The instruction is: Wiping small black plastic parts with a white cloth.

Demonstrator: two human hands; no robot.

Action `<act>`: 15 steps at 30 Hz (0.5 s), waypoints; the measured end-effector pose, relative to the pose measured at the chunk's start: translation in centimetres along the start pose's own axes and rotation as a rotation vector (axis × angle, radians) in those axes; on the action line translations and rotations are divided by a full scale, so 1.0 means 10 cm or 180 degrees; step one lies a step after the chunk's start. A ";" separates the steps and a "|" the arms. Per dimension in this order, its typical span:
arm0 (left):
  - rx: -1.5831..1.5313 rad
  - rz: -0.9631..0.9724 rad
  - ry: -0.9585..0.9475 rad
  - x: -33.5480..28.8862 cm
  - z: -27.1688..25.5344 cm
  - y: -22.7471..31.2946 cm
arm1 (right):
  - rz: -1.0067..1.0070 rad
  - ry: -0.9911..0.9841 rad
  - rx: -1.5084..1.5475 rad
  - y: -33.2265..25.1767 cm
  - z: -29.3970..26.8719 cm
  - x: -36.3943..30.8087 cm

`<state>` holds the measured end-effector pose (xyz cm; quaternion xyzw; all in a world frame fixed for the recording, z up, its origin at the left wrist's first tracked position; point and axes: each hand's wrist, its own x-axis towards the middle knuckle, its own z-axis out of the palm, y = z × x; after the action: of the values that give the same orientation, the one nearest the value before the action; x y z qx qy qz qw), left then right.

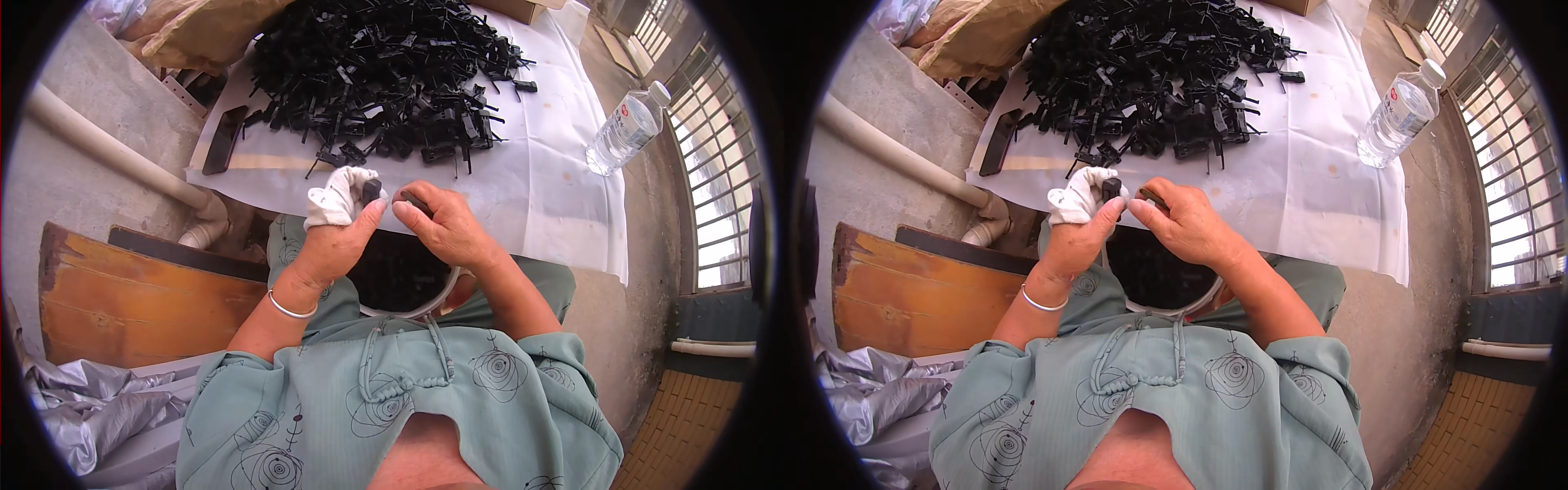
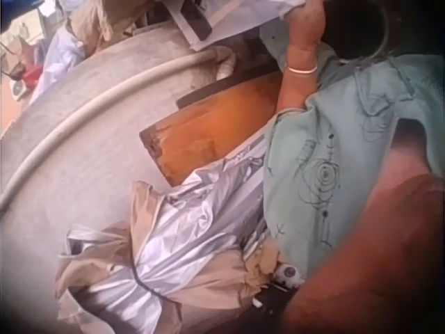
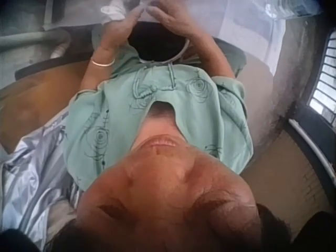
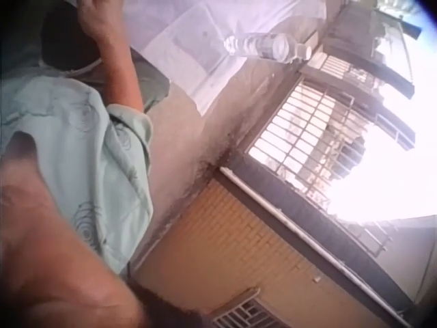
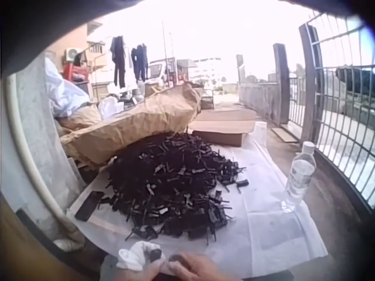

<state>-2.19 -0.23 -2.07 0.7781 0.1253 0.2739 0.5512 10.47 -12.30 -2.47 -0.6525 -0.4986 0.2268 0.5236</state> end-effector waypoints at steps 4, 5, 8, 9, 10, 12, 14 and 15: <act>-0.1623 -0.0850 -0.0174 -0.06 -0.14 0.08 | -0.0157 -0.0492 -0.0261 0.15 0.07 0.00; -0.1441 -0.0842 -0.0091 -0.07 -0.15 0.10 | -0.0159 -0.0509 -0.0257 0.14 0.08 0.01; -0.0971 -0.0859 -0.0108 -0.14 -0.14 0.13 | -0.0590 -0.0145 0.0006 0.09 0.11 0.04; -0.0672 -0.0863 -0.0248 -0.16 -0.15 0.14 | -0.0575 -0.0141 0.0112 0.08 0.14 0.06; -0.0681 -0.0875 -0.0239 -0.16 -0.16 0.17 | -0.0558 -0.0134 0.0218 0.07 0.17 0.07; -0.0779 -0.1007 -0.0692 -0.17 -0.21 0.22 | -0.0208 -0.0253 0.0393 0.01 0.20 0.09; -0.0643 -0.0976 -0.0702 -0.19 -0.21 0.21 | 0.0139 -0.0365 0.0567 -0.03 0.21 0.10; -0.0531 -0.0871 -0.0574 -0.19 -0.20 0.19 | 0.0126 -0.0391 0.0497 -0.04 0.22 0.12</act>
<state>-5.07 -0.31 -0.40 0.7268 0.1569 0.1350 0.6549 9.00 -10.30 -2.62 -0.6044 -0.4976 0.3148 0.5367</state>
